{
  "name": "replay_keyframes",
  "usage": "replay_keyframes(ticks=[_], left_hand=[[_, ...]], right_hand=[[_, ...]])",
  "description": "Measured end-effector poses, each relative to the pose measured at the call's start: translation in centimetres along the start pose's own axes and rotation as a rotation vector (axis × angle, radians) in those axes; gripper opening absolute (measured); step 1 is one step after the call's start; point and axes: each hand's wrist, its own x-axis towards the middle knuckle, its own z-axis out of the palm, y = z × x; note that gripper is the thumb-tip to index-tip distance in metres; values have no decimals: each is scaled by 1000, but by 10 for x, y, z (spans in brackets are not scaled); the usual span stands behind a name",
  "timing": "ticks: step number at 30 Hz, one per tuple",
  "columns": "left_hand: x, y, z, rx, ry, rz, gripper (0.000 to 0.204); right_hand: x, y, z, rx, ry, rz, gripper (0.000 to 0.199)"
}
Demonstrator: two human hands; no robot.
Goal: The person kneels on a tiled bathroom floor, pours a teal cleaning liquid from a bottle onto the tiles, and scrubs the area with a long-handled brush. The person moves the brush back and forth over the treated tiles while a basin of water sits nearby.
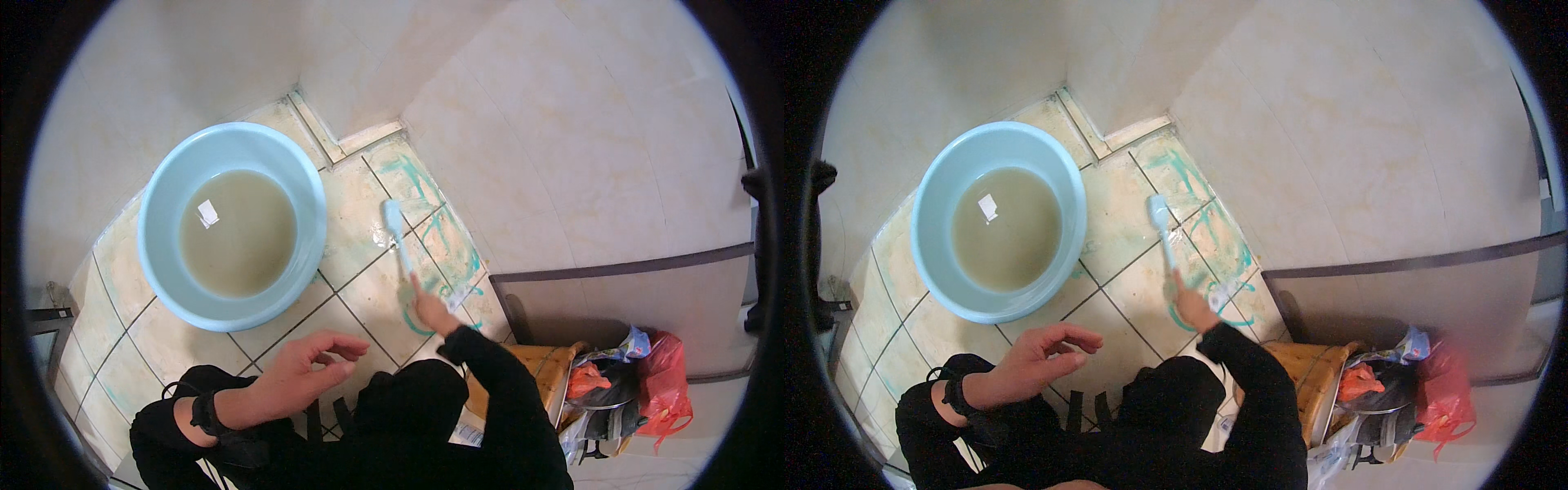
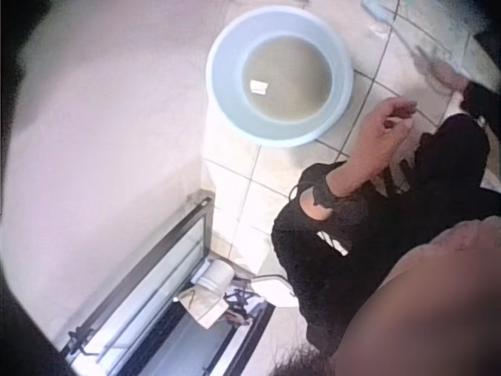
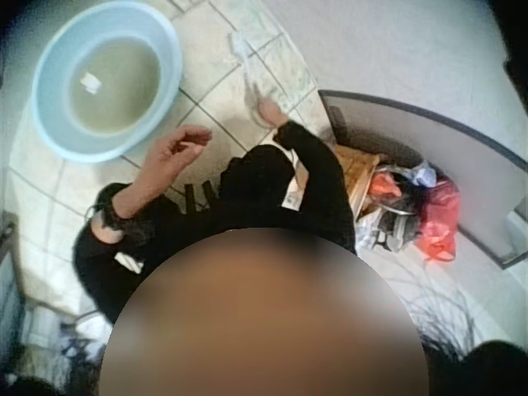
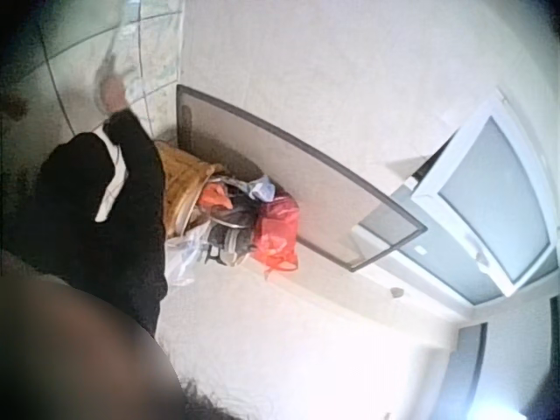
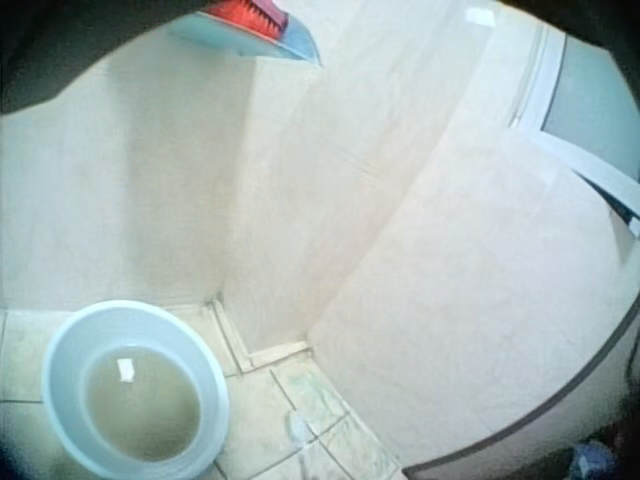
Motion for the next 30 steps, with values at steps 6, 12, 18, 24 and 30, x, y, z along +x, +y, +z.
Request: replay_keyframes(ticks=[6,12,18,24,30], left_hand=[[5,-3,1,8,-48,40,29],[13,-7,6,-8,-4,29,29],[17,-13,9,36,-6,23,29],[21,-22,8,37,5,7,28],[27,-27,5,63,40,5,28]], right_hand=[[3,-3,-3,-60,235,123,72],[-2,-14,-1,-44,-158,170,75],[24,-28,-2,128,-27,-46,75],[72,-39,-26,-47,266,67,68],[84,-63,-26,-84,-179,-36,68]])
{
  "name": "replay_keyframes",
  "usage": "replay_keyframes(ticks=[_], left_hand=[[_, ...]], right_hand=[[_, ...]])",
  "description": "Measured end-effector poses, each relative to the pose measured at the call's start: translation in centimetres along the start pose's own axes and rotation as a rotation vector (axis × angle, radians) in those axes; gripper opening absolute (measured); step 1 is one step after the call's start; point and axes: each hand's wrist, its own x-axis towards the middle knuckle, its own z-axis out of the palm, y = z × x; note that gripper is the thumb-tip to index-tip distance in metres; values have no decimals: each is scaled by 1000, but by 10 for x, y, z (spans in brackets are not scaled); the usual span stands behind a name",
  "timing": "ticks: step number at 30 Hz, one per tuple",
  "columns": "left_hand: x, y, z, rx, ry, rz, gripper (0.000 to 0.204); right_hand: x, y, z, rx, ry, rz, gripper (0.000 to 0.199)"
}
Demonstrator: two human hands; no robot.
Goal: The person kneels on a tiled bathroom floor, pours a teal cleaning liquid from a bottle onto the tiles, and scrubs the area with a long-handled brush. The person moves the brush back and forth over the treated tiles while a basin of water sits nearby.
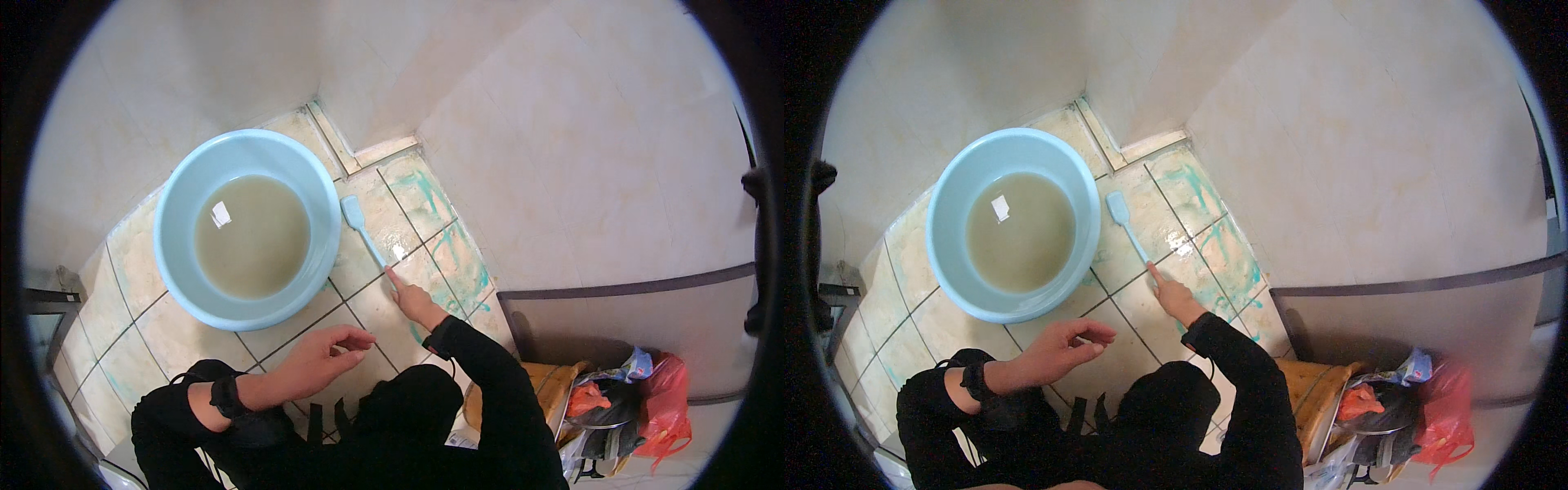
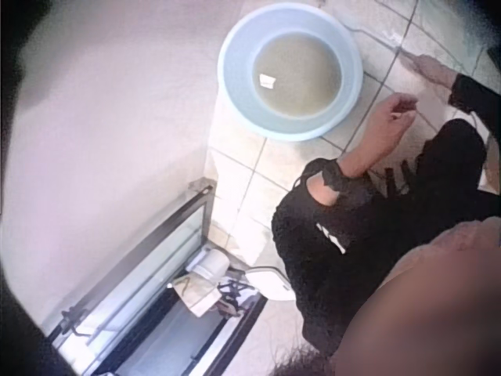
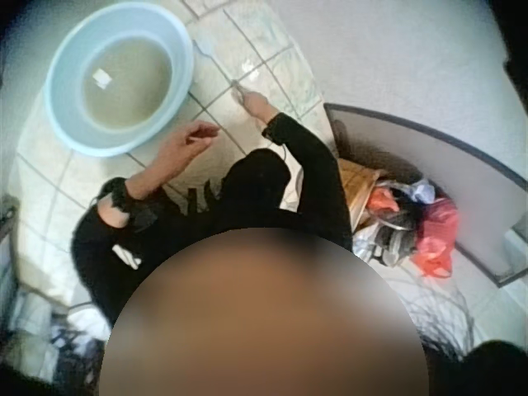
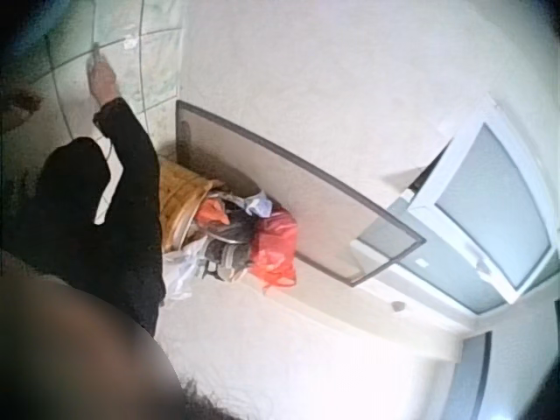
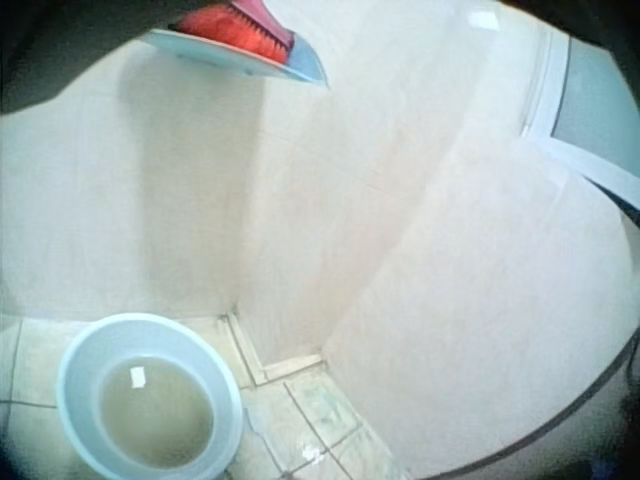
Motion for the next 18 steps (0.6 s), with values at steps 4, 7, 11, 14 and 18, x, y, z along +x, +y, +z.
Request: replay_keyframes(ticks=[4,7,11,14,18], left_hand=[[0,-1,2,24,-66,51,28],[2,0,1,82,-32,23,28],[1,4,-3,72,15,22,28],[-3,11,-5,107,26,50,28],[-9,20,0,34,64,64,29]], right_hand=[[15,10,-4,66,518,97,66],[18,11,0,80,319,-32,68],[9,25,5,-27,328,-17,67],[-10,41,10,177,510,188,67],[-74,62,44,-103,401,-19,69]])
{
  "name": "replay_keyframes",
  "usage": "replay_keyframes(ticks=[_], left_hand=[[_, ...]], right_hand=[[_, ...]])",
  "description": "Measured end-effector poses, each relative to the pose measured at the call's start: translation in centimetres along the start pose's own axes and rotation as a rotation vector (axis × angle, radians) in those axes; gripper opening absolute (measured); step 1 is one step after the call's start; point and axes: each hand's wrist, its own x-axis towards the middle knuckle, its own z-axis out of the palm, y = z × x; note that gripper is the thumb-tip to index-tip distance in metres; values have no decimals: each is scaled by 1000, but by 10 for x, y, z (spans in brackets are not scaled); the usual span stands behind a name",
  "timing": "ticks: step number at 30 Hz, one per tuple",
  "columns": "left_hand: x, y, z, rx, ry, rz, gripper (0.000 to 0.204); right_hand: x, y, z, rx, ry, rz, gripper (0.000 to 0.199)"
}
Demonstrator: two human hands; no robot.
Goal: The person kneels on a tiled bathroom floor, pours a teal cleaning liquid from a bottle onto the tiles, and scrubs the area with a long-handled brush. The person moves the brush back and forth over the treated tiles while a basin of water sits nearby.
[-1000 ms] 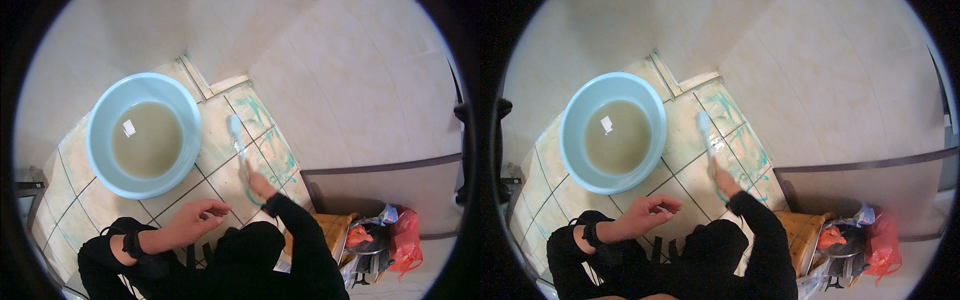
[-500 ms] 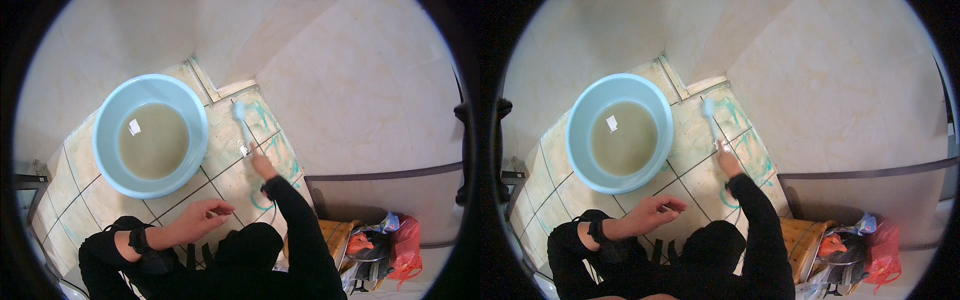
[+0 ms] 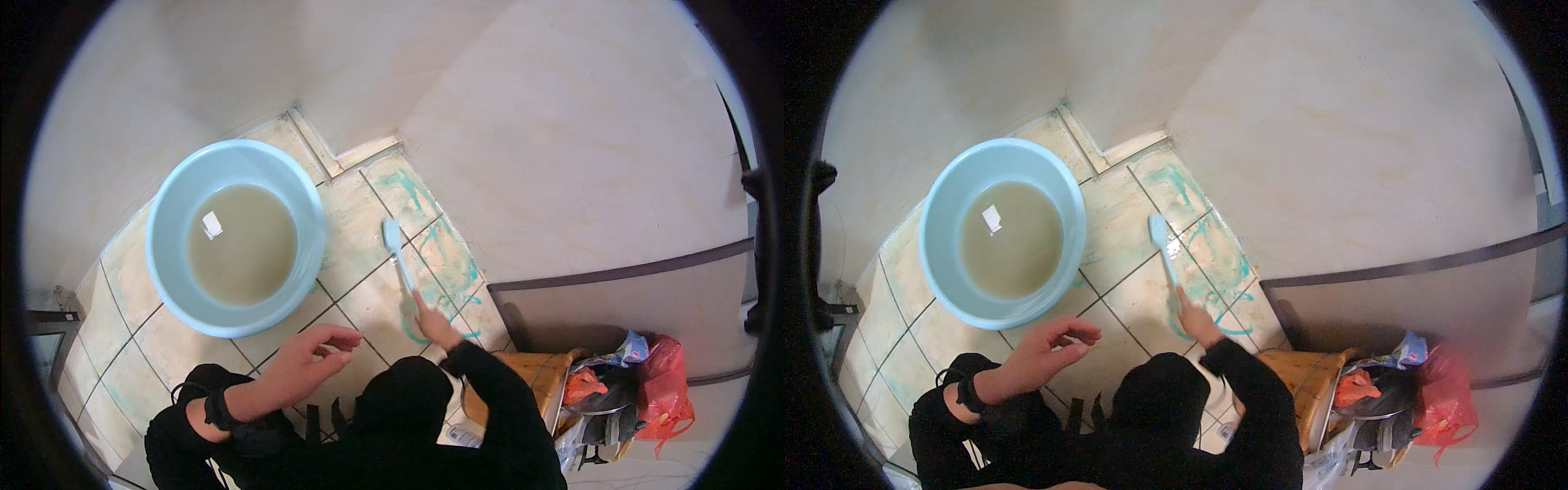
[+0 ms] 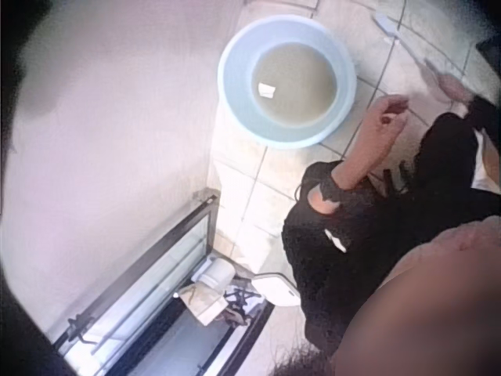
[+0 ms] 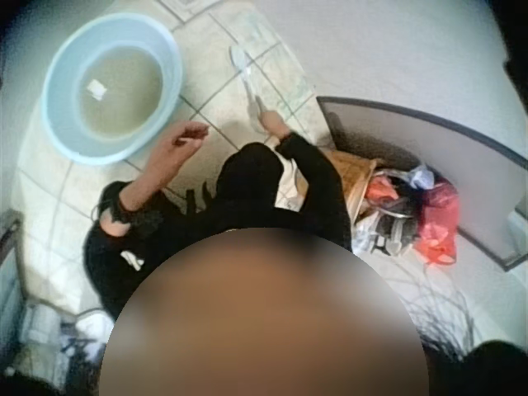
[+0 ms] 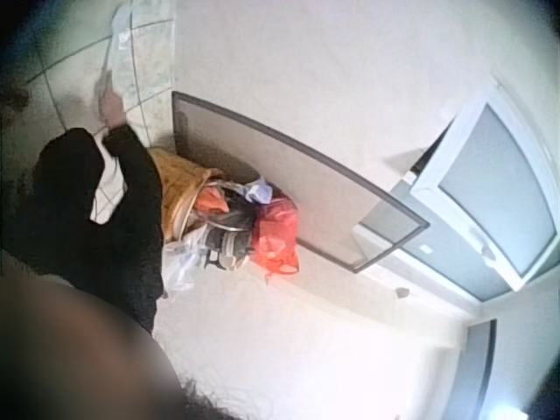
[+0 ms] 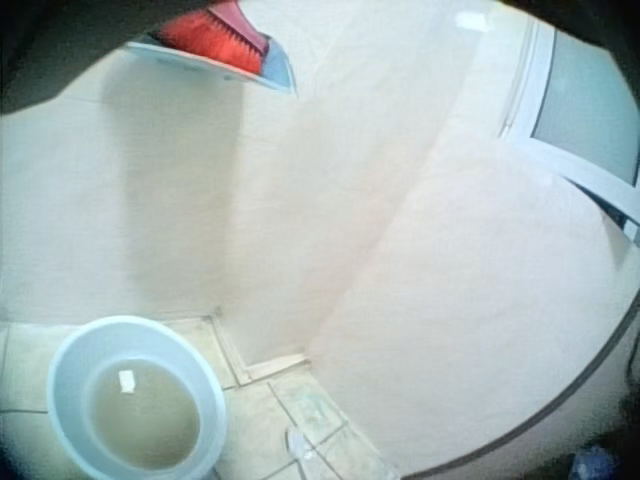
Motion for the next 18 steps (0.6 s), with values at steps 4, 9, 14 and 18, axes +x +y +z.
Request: replay_keyframes(ticks=[4,9,14,18], left_hand=[[0,5,15,-54,-61,22,29],[-2,7,28,2,-181,-91,30],[-2,1,32,-46,-156,-86,31],[5,-8,33,-17,-170,-102,31]], right_hand=[[-25,19,3,94,-144,413,70],[-29,25,12,255,-168,137,72],[-44,43,7,130,-74,542,71],[-51,49,2,257,-126,254,69]])
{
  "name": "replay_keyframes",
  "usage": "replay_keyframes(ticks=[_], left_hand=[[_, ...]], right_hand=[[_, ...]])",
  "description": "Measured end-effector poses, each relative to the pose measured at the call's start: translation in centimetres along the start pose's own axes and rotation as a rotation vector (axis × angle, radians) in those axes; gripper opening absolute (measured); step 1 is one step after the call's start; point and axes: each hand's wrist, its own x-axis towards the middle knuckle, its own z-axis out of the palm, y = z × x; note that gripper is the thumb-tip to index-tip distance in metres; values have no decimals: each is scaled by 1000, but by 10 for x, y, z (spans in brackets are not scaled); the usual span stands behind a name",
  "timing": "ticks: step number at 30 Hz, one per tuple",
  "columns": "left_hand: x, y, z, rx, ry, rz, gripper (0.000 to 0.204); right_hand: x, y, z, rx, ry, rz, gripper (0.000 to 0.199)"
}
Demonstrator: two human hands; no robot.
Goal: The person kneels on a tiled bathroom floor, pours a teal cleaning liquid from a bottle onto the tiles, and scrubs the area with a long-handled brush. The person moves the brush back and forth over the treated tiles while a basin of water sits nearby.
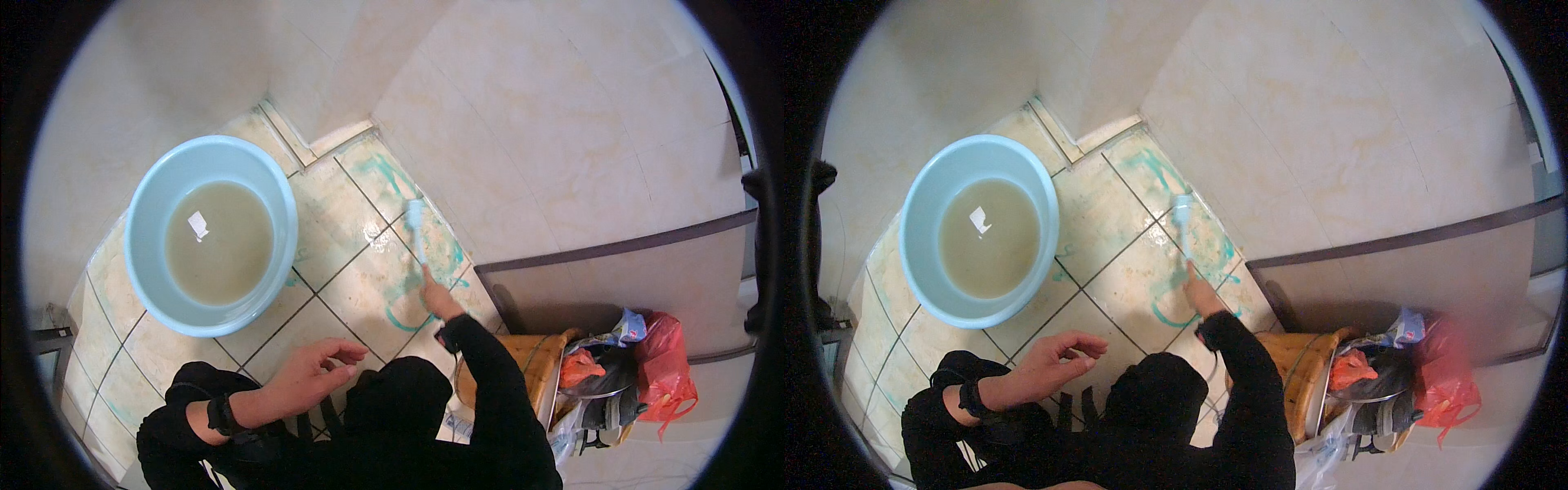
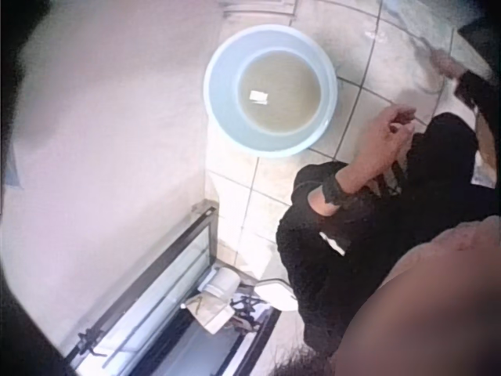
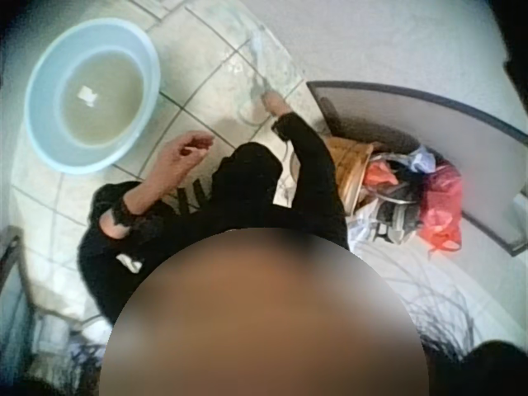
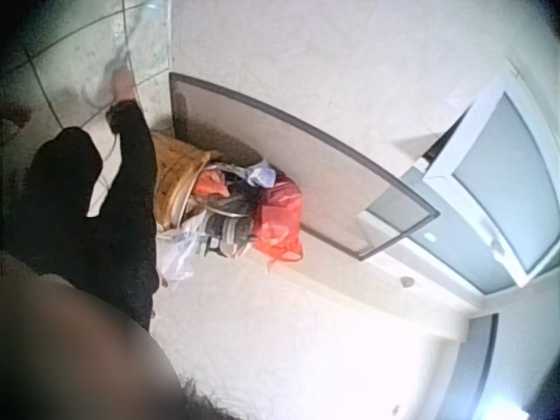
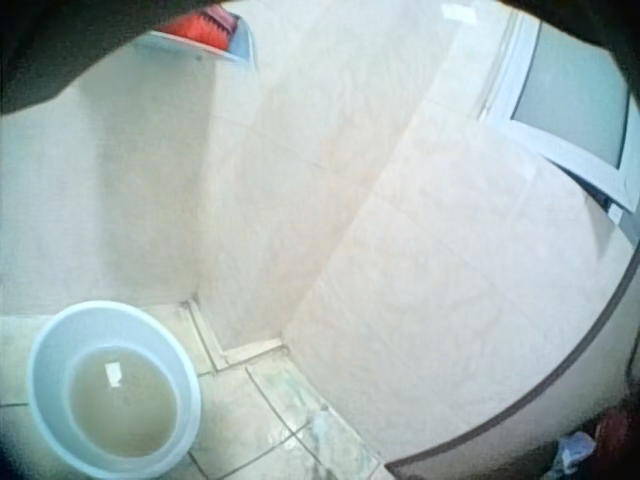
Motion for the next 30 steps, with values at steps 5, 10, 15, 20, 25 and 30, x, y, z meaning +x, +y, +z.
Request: replay_keyframes(ticks=[5,10,15,20,25,30], left_hand=[[15,-10,3,-7,33,1,30],[20,-9,2,37,-19,9,29],[17,-11,-1,7,34,-14,29],[30,-16,-1,36,-13,-31,28],[28,-13,-5,22,64,-165,29],[31,-10,-5,-12,-54,-57,29]], right_hand=[[8,0,-7,-113,-55,197,71],[47,-10,-16,-20,182,23,67],[6,13,-20,-30,-46,88,71],[22,19,-32,-32,78,10,76],[-13,25,-37,-86,-313,181,87],[25,13,-31,-59,83,37,83]])
